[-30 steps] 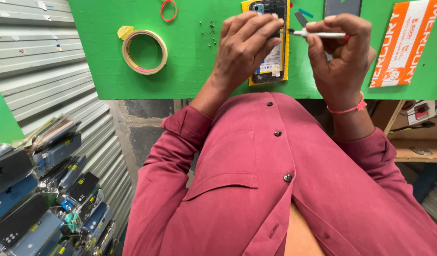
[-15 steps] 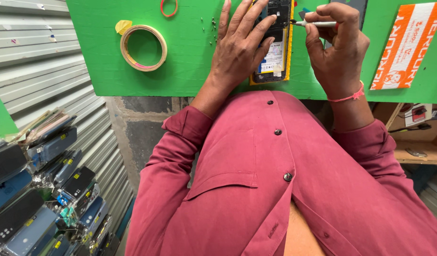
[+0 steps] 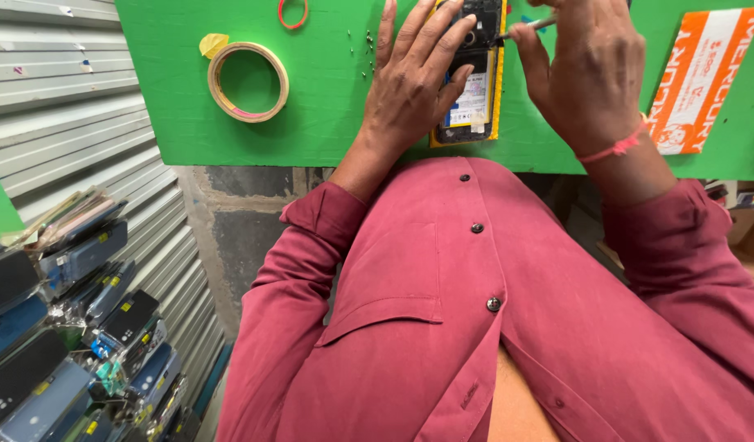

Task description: The person reassembles a smartphone by inserting the battery, aligning the back cover, and securing it with screws. They use a screwdriver to fasten screws and handle small components like the SIM tray and screws on a green workbench.

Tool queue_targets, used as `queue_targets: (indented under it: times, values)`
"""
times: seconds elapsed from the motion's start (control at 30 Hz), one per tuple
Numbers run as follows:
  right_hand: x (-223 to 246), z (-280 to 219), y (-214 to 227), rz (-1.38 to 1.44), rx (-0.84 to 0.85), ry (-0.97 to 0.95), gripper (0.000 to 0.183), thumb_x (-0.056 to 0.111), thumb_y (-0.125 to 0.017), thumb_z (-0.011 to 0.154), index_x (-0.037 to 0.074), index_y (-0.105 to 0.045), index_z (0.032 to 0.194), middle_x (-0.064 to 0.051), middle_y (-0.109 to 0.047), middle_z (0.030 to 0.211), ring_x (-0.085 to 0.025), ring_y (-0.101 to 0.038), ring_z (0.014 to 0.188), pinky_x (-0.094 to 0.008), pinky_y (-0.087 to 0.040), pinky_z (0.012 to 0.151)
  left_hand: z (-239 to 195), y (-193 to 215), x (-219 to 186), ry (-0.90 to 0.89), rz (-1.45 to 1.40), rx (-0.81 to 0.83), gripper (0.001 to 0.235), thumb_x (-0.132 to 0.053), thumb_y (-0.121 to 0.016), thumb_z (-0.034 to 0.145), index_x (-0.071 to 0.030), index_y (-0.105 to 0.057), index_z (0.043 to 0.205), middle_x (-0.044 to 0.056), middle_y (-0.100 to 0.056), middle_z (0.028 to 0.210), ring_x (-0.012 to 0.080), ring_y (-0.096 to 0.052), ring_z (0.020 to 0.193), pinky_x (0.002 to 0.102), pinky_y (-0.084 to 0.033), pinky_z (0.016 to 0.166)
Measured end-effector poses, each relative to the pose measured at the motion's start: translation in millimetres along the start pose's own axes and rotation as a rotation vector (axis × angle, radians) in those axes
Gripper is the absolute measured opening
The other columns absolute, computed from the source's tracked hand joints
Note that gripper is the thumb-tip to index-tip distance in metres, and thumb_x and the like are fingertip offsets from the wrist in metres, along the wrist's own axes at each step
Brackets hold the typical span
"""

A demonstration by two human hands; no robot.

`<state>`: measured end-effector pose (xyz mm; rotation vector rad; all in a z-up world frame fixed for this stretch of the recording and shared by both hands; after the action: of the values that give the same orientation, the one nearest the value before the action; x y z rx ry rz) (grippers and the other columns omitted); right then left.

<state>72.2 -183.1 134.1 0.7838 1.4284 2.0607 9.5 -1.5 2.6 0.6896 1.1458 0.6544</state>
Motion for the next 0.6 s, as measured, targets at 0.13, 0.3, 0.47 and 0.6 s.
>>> queue_targets:
  times: [0.13,0.3,0.47,0.6]
  values:
    - [-7,3,2,0.295,0.166,0.020,0.020,0.005,-0.070,0.110,0.004,-0.053,0.121,-0.007,-0.071,0.101,-0.026,-0.069,0.090,-0.038,-0.053,0.076,1,2,1,0.000,-0.002,-0.023,0.055,-0.035,-0.071,0.108,-0.016,-0.049,0.155,0.004,-0.045,0.160,0.0259,-0.032,0.154,0.056,-0.008,0.132]
    - [-9,4,-1,0.228,0.151,0.045,0.027,0.006,-0.072,0.109,0.004,-0.053,0.128,-0.009,-0.067,0.097,-0.029,-0.066,0.087,-0.041,-0.052,0.078,4,5,0,-0.008,-0.026,-0.022,0.058,-0.033,-0.073,0.104,-0.015,-0.049,0.154,0.004,-0.046,0.159,0.0270,-0.032,0.154,0.059,-0.007,0.132]
    - [-8,6,-3,0.145,0.082,0.041,0.033,0.013,-0.078,0.106,0.005,-0.053,0.126,-0.010,-0.071,0.106,-0.031,-0.069,0.091,-0.040,-0.054,0.074,3,8,-3,-0.022,-0.033,-0.027,0.051,-0.027,-0.074,0.098,-0.018,-0.055,0.145,0.004,-0.048,0.156,0.0275,-0.032,0.153,0.061,-0.004,0.130]
    - [-9,9,-1,0.324,0.169,0.049,0.029,0.003,-0.070,0.107,0.002,-0.050,0.127,-0.010,-0.071,0.110,-0.028,-0.070,0.091,-0.038,-0.055,0.076,6,12,-1,-0.017,-0.039,-0.033,0.053,-0.026,-0.074,0.098,-0.016,-0.053,0.146,0.004,-0.047,0.157,0.0282,-0.032,0.153,0.062,-0.003,0.130]
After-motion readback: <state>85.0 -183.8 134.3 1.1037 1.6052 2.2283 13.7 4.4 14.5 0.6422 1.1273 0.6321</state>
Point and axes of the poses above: each hand's wrist, its own z-axis towards the middle knuckle, its own y-axis out of the back of the hand, x = y × z, the point moved 1 cm from there along z, towards the middle knuckle
